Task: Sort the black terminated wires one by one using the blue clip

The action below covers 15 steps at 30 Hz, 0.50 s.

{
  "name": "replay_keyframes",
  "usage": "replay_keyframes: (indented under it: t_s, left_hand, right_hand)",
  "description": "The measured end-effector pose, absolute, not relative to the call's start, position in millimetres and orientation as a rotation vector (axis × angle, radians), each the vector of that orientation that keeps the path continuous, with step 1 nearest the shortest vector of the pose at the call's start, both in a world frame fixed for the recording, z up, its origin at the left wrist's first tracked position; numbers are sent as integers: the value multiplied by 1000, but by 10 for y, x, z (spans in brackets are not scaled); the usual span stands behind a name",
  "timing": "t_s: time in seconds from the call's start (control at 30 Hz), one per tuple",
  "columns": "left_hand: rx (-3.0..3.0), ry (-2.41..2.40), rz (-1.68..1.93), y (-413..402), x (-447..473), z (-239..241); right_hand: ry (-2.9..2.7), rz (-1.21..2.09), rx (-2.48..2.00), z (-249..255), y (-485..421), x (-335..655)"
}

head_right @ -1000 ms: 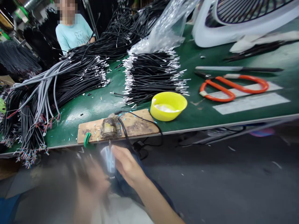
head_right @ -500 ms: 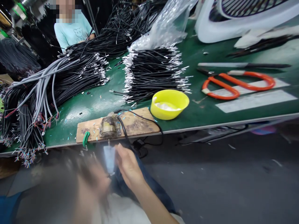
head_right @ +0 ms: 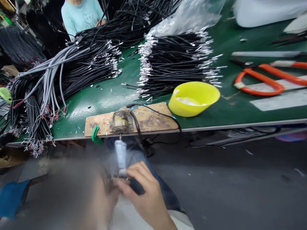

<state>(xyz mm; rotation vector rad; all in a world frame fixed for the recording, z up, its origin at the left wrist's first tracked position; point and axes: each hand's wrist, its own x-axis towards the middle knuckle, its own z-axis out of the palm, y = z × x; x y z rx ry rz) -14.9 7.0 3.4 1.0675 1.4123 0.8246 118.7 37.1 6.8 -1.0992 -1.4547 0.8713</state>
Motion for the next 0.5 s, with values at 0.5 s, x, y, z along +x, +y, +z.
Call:
replay_keyframes:
  t_s: [0.5]
  left_hand:
    - [892, 1291, 894, -87, -78, -7]
  right_hand:
    - [-1582, 1103, -961, 145, 392, 1134]
